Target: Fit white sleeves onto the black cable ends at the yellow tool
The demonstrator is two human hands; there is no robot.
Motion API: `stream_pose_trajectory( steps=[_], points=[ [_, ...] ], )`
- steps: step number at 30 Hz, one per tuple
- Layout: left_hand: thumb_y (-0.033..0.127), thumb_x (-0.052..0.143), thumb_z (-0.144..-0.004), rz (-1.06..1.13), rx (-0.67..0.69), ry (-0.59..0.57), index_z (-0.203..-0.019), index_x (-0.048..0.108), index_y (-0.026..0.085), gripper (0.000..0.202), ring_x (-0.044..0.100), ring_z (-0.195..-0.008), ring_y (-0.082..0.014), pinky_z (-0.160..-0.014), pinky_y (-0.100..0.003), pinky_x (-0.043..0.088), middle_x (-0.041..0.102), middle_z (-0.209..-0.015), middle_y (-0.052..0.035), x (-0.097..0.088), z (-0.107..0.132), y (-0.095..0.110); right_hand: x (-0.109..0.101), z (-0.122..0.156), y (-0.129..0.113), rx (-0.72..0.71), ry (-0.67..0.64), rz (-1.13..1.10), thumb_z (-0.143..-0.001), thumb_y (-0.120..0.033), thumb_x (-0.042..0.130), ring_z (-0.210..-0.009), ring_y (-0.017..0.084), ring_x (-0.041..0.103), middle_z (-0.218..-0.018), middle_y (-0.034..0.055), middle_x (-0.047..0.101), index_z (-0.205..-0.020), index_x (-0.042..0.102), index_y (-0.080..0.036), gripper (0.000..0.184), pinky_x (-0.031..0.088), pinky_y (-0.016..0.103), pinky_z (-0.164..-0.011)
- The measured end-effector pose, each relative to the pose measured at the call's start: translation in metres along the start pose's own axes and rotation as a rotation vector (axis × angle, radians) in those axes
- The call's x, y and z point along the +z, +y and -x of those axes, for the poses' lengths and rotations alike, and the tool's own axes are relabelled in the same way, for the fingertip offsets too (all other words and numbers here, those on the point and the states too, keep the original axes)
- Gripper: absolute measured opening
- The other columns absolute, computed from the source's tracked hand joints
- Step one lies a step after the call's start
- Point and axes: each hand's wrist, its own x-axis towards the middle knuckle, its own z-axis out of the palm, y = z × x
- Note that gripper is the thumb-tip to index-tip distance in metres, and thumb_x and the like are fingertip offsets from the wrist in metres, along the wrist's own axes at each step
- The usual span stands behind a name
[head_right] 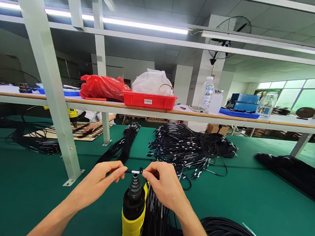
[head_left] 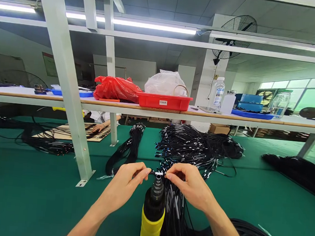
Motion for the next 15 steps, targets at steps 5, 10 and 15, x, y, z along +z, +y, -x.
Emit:
stream_pose_trajectory(
  steps=[5,10,15],
  points=[
    [0.046,0.045,-0.091,0.027,0.019,0.037,-0.074,0.056,0.021,0.033,0.042,-0.067,-0.0146,-0.059,-0.025,0.031,0.05,-0.068,0.004,0.0003,0.0003,-0.0015,0.0003,-0.0005,0.0015,0.023,0.013,-0.02,-0.086,-0.026,0.054,-0.063,0.013,0.053,-0.072,0.0006,0.066,-0.074,0.067,-0.018,0.019,0.037,0.024,-0.058],
    [0.038,0.05,-0.09,0.041,0.049,0.064,-0.079,0.057,0.022,0.021,0.046,-0.073,-0.0144,-0.068,-0.025,0.035,0.054,-0.075,0.0044,0.0007,0.0001,-0.0033,0.0013,-0.0011,0.0012,0.024,0.035,-0.023,-0.083,-0.023,0.056,-0.061,0.012,0.05,-0.068,-0.0005,0.064,-0.073,0.065,-0.018,0.015,0.036,0.024,-0.056],
    [0.034,0.052,-0.089,0.052,0.055,0.063,-0.079,0.056,0.022,0.016,0.046,-0.074,-0.0143,-0.067,-0.025,0.034,0.053,-0.075,0.0045,-0.0005,0.0002,-0.0037,0.0034,-0.0016,0.0025,0.033,0.046,-0.035,-0.082,-0.021,0.058,-0.063,0.012,0.052,-0.07,-0.0007,0.065,-0.074,0.065,-0.018,0.011,0.037,0.023,-0.058]
  ],
)
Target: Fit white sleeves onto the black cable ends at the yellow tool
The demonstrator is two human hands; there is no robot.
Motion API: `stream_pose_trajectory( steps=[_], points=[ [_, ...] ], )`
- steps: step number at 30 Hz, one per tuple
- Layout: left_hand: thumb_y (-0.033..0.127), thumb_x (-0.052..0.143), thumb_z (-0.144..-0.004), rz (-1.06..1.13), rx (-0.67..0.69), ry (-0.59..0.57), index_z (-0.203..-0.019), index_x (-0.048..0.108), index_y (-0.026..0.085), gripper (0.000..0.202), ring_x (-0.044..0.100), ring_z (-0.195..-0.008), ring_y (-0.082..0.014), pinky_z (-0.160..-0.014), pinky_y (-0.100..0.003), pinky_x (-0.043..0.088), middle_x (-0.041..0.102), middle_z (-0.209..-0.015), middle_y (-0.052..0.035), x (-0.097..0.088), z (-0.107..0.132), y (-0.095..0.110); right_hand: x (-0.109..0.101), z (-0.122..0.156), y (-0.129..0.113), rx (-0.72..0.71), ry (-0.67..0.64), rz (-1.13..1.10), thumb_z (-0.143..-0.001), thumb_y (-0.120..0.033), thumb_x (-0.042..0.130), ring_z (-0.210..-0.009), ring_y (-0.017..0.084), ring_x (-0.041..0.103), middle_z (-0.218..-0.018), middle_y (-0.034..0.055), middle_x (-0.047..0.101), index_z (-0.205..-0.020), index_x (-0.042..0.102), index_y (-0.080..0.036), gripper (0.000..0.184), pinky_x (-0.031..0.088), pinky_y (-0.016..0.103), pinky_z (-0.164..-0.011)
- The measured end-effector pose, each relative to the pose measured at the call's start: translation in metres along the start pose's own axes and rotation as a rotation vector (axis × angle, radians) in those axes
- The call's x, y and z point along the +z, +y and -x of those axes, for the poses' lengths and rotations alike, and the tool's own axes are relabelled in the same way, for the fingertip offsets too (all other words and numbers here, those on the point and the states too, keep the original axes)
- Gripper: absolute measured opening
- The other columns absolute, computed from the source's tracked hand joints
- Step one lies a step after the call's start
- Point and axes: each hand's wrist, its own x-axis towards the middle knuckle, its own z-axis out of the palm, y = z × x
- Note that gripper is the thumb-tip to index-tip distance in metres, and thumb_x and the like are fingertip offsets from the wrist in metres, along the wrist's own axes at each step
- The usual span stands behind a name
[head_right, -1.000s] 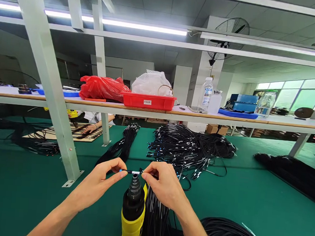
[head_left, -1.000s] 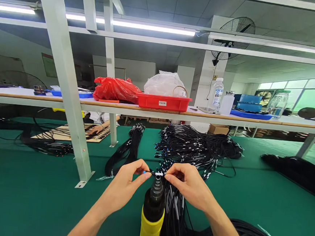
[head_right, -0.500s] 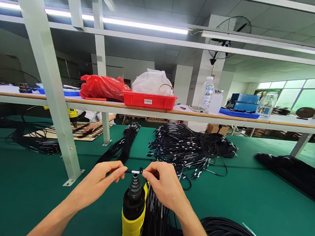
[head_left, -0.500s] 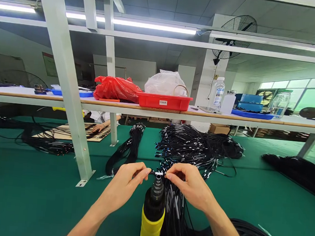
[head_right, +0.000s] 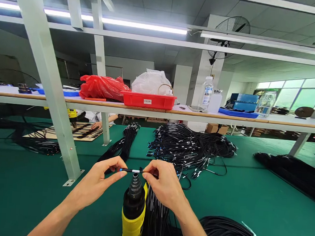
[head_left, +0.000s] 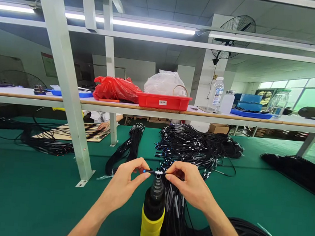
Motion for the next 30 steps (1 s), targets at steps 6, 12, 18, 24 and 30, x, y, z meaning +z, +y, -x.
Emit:
stream_pose_trajectory(
  steps=[6,12,18,24,30],
  points=[
    [0.045,0.041,-0.093,-0.03,-0.001,-0.037,-0.07,0.052,0.021,0.035,0.043,-0.065,-0.0135,-0.059,-0.024,0.032,0.048,-0.067,0.0047,0.0,0.003,0.0,-0.003,0.002,-0.004,-0.024,-0.044,0.102,-0.088,-0.027,0.053,-0.06,0.012,0.049,-0.067,-0.0014,0.064,-0.071,0.066,-0.019,0.023,0.032,0.024,-0.056],
    [0.048,0.035,-0.095,-0.049,-0.02,-0.023,-0.064,0.048,0.02,0.044,0.044,-0.063,-0.013,-0.06,-0.025,0.033,0.048,-0.063,0.0046,0.002,0.003,-0.004,-0.003,0.003,-0.007,-0.048,-0.067,0.151,-0.091,-0.03,0.048,-0.056,0.01,0.043,-0.06,-0.0031,0.056,-0.069,0.064,-0.019,0.029,0.028,0.024,-0.054],
    [0.043,0.046,-0.092,-0.013,-0.006,-0.002,-0.084,0.052,0.023,0.022,0.047,-0.079,-0.0153,-0.067,-0.024,0.036,0.052,-0.082,0.0036,-0.002,0.005,-0.002,0.005,0.002,-0.003,-0.028,-0.001,0.049,-0.086,-0.023,0.054,-0.058,0.01,0.044,-0.065,-0.0027,0.057,-0.071,0.061,-0.018,0.016,0.031,0.022,-0.054],
    [0.05,0.032,-0.096,-0.037,-0.022,0.0,-0.061,0.042,0.02,0.047,0.039,-0.058,-0.013,-0.057,-0.026,0.03,0.043,-0.06,0.0048,0.001,0.005,0.0,0.002,0.006,-0.007,-0.035,-0.052,0.121,-0.092,-0.03,0.046,-0.055,0.01,0.041,-0.059,-0.0034,0.054,-0.068,0.061,-0.018,0.031,0.028,0.023,-0.053],
    [0.046,0.038,-0.095,-0.016,0.008,0.005,-0.07,0.05,0.021,0.038,0.046,-0.069,-0.0147,-0.065,-0.026,0.035,0.051,-0.07,0.0033,0.003,0.004,-0.003,0.001,0.006,-0.006,-0.042,-0.039,0.102,-0.091,-0.028,0.049,-0.056,0.01,0.04,-0.06,-0.0042,0.053,-0.068,0.058,-0.018,0.026,0.028,0.023,-0.053]
  ],
)
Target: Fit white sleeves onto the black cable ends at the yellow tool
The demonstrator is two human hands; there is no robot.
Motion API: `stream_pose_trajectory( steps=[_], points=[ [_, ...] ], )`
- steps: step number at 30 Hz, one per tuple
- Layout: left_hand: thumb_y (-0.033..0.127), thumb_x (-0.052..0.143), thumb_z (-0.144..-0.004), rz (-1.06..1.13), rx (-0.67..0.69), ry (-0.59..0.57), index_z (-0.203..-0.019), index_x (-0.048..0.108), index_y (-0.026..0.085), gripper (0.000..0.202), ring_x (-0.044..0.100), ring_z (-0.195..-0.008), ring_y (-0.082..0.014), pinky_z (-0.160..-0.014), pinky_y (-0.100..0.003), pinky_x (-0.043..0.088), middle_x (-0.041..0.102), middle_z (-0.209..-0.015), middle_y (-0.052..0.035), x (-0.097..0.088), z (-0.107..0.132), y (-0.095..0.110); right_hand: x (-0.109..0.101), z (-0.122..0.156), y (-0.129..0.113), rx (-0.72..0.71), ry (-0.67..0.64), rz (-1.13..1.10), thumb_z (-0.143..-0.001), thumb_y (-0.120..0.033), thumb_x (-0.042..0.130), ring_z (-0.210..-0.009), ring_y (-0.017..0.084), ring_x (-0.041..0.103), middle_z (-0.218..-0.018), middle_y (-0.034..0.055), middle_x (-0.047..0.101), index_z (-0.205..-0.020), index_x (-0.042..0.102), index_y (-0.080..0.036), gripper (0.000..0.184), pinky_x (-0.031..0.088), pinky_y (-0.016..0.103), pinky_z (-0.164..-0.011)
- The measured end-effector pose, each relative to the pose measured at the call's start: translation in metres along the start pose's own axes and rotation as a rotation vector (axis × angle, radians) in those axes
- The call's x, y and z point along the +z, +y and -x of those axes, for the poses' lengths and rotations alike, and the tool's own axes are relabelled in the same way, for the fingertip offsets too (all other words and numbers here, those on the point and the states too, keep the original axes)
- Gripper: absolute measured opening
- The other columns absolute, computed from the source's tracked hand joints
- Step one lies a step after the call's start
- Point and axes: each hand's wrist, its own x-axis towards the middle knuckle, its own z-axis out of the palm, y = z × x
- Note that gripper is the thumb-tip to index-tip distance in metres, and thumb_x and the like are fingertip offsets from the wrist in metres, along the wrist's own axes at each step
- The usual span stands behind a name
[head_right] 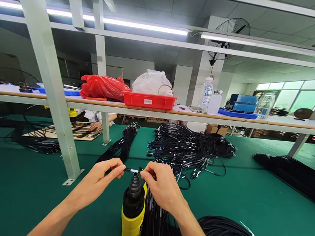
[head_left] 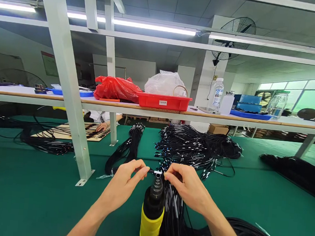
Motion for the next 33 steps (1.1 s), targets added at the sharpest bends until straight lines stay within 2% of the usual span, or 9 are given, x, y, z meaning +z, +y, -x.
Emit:
stream_pose_trajectory(
  steps=[2,4,9,12,15,20,26,33],
  points=[
    [0.043,0.043,-0.093,0.01,0.016,0.007,-0.08,0.052,0.022,0.027,0.048,-0.08,-0.0164,-0.072,-0.026,0.036,0.054,-0.08,0.0024,-0.0007,0.0002,-0.0001,0.0006,-0.0009,0.0015,0.019,0.016,-0.023,-0.088,-0.026,0.052,-0.057,0.01,0.042,-0.063,-0.0039,0.055,-0.069,0.057,-0.017,0.021,0.029,0.022,-0.054],
    [0.043,0.044,-0.093,0.008,0.027,0.013,-0.083,0.052,0.023,0.024,0.047,-0.082,-0.0171,-0.073,-0.026,0.037,0.053,-0.082,0.002,-0.0012,0.0,0.0014,0.0005,-0.0011,0.0023,0.029,0.022,-0.033,-0.087,-0.026,0.053,-0.059,0.01,0.043,-0.064,-0.0035,0.056,-0.07,0.058,-0.017,0.02,0.031,0.022,-0.055],
    [0.047,0.031,-0.096,-0.028,0.001,0.01,-0.059,0.041,0.02,0.047,0.041,-0.059,-0.0136,-0.058,-0.026,0.031,0.043,-0.06,0.004,0.0005,-0.0015,0.0065,-0.0018,0.0022,0.0006,-0.016,-0.034,-0.011,-0.094,-0.032,0.044,-0.056,0.01,0.04,-0.059,-0.0037,0.051,-0.068,0.059,-0.018,0.034,0.028,0.023,-0.053],
    [0.048,0.03,-0.096,-0.053,-0.016,0.009,-0.054,0.038,0.02,0.051,0.039,-0.055,-0.0129,-0.057,-0.026,0.03,0.041,-0.055,0.0043,0.0026,-0.0012,0.0067,-0.0033,0.003,0.0007,-0.014,-0.062,-0.018,-0.096,-0.032,0.04,-0.054,0.01,0.039,-0.057,-0.0038,0.048,-0.066,0.057,-0.018,0.037,0.028,0.023,-0.053],
    [0.045,0.034,-0.096,-0.064,0.018,0.003,-0.061,0.045,0.02,0.044,0.044,-0.063,-0.0142,-0.061,-0.026,0.033,0.048,-0.063,0.0031,0.0033,-0.0008,0.0061,-0.0036,0.0015,0.0037,-0.023,-0.039,-0.043,-0.094,-0.03,0.044,-0.057,0.01,0.04,-0.06,-0.0037,0.05,-0.067,0.055,-0.017,0.032,0.028,0.022,-0.054],
    [0.04,0.043,-0.093,-0.045,0.031,0.005,-0.086,0.052,0.023,0.021,0.049,-0.082,-0.0174,-0.07,-0.026,0.038,0.055,-0.087,0.0011,0.0029,0.0004,0.0044,-0.0017,-0.0006,0.0082,0.013,-0.009,-0.136,-0.088,-0.027,0.052,-0.062,0.011,0.043,-0.066,-0.003,0.053,-0.069,0.053,-0.017,0.021,0.032,0.023,-0.056],
    [0.041,0.041,-0.094,-0.066,0.032,0.006,-0.089,0.05,0.024,0.02,0.046,-0.078,-0.0173,-0.071,-0.028,0.037,0.052,-0.087,0.0016,0.0028,0.0012,0.0008,0.0001,-0.0001,0.0082,0.026,0.013,-0.138,-0.087,-0.027,0.053,-0.061,0.011,0.043,-0.066,-0.0028,0.053,-0.069,0.054,-0.017,0.021,0.032,0.023,-0.055],
    [0.045,0.029,-0.097,-0.095,0.037,0.017,-0.056,0.041,0.02,0.05,0.046,-0.064,-0.0149,-0.067,-0.027,0.034,0.046,-0.06,0.0031,0.0033,0.0002,0.0043,-0.0006,0.002,0.0056,-0.002,-0.048,-0.057,-0.096,-0.034,0.04,-0.055,0.009,0.035,-0.057,-0.0046,0.044,-0.064,0.055,-0.017,0.039,0.026,0.023,-0.053]
  ],
)
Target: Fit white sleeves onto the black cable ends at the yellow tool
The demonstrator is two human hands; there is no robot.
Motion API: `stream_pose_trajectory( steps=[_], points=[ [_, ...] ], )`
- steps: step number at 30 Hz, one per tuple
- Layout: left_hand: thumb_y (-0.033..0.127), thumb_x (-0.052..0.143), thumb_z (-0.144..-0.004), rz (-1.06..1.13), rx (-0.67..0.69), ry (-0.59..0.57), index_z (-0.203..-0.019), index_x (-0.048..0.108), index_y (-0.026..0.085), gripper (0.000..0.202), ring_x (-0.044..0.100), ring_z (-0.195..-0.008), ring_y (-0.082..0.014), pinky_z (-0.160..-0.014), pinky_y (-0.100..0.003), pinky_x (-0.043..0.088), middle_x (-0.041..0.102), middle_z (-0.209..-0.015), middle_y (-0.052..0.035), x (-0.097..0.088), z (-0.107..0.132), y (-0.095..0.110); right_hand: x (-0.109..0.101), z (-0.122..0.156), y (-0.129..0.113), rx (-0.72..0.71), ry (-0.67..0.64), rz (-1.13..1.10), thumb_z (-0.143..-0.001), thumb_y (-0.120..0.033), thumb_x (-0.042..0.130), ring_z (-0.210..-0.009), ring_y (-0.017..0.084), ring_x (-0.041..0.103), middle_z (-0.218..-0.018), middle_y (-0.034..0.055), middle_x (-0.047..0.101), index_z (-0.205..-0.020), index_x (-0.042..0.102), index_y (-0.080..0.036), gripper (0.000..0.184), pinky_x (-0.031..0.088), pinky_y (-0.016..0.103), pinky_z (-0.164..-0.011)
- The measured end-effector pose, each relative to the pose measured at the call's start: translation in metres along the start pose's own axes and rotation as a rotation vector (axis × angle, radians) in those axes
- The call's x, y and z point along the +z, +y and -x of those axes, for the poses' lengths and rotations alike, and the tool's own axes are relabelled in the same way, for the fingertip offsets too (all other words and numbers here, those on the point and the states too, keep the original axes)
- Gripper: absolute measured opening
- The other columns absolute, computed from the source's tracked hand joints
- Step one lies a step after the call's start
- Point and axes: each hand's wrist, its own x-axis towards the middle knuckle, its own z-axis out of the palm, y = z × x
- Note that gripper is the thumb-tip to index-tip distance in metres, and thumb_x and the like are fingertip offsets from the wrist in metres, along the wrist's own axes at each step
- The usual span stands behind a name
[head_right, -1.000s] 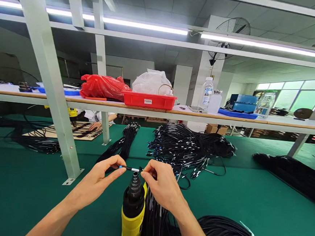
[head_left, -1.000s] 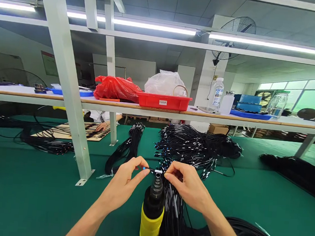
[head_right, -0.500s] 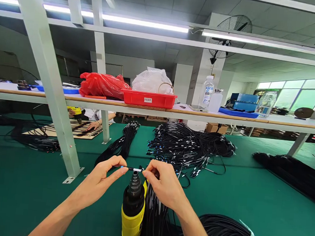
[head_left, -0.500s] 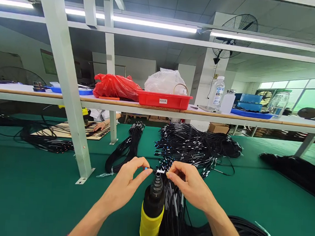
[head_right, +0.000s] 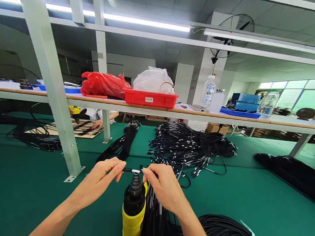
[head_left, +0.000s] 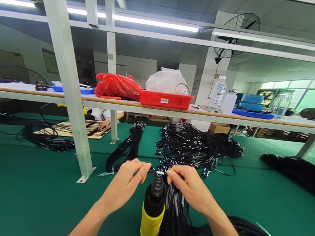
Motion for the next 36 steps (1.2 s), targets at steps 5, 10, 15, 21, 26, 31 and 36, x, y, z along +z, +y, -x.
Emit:
stream_pose_trajectory(
  steps=[5,10,15,21,26,31,36],
  points=[
    [0.05,0.029,-0.096,0.034,-0.041,0.002,-0.051,0.038,0.02,0.055,0.048,-0.062,-0.0149,-0.065,-0.028,0.035,0.048,-0.058,0.0019,0.003,0.005,-0.001,0.0,0.002,-0.002,-0.017,-0.01,-0.003,-0.097,-0.035,0.039,-0.056,0.009,0.036,-0.058,-0.0045,0.045,-0.062,0.051,-0.017,0.041,0.027,0.022,-0.054],
    [0.049,0.029,-0.096,0.044,-0.06,0.01,-0.05,0.039,0.02,0.056,0.048,-0.061,-0.0146,-0.064,-0.027,0.035,0.05,-0.059,0.0013,0.002,0.007,0.001,0.001,0.003,-0.002,-0.01,-0.018,-0.02,-0.097,-0.036,0.038,-0.054,0.009,0.035,-0.055,-0.0048,0.042,-0.061,0.05,-0.017,0.042,0.025,0.023,-0.053],
    [0.045,0.034,-0.096,0.018,-0.016,0.009,-0.061,0.047,0.02,0.045,0.048,-0.067,-0.0153,-0.065,-0.027,0.035,0.052,-0.066,0.0021,0.001,0.007,0.001,0.003,0.003,0.003,-0.009,0.026,-0.051,-0.095,-0.035,0.043,-0.058,0.01,0.039,-0.061,-0.0037,0.049,-0.065,0.054,-0.017,0.036,0.028,0.023,-0.055],
    [0.04,0.043,-0.094,0.06,0.008,0.06,-0.09,0.055,0.024,0.021,0.053,-0.09,-0.0191,-0.08,-0.029,0.04,0.059,-0.092,-0.0002,0.004,0.005,-0.001,0.006,-0.003,0.01,0.018,0.117,-0.146,-0.088,-0.038,0.052,-0.059,0.011,0.043,-0.062,-0.0029,0.051,-0.068,0.054,-0.017,0.029,0.033,0.023,-0.055],
    [0.043,0.038,-0.095,0.082,-0.073,0.06,-0.095,0.054,0.025,0.024,0.054,-0.095,-0.0183,-0.08,-0.029,0.041,0.061,-0.098,0.0002,-0.002,0.011,-0.009,0.0,-0.012,0.056,0.185,0.243,-0.057,-0.09,-0.051,0.039,-0.063,0.014,0.058,-0.069,0.0021,0.063,-0.084,0.063,-0.017,0.043,0.043,0.024,-0.058],
    [0.034,0.042,-0.091,-0.143,-0.246,-0.299,-0.098,0.054,0.026,0.016,0.054,-0.096,-0.0185,-0.083,-0.029,0.041,0.062,-0.101,0.0001,-0.005,0.059,-0.067,-0.006,0.007,0.13,0.415,0.188,0.115,-0.078,-0.053,0.048,-0.073,0.03,0.066,-0.07,0.0133,0.069,-0.072,0.067,-0.017,0.042,0.047,0.039,-0.069],
    [0.012,0.064,-0.06,-0.256,-0.502,-0.579,-0.079,0.063,0.023,0.022,0.059,-0.087,-0.022,-0.078,-0.03,0.043,0.066,-0.082,0.0017,0.007,0.137,-0.13,-0.01,0.038,0.17,0.5,-0.036,0.093,-0.071,-0.052,0.055,-0.083,0.032,0.068,-0.086,0.0124,0.074,-0.082,0.071,-0.02,0.038,0.05,0.039,-0.074]
  ],
)
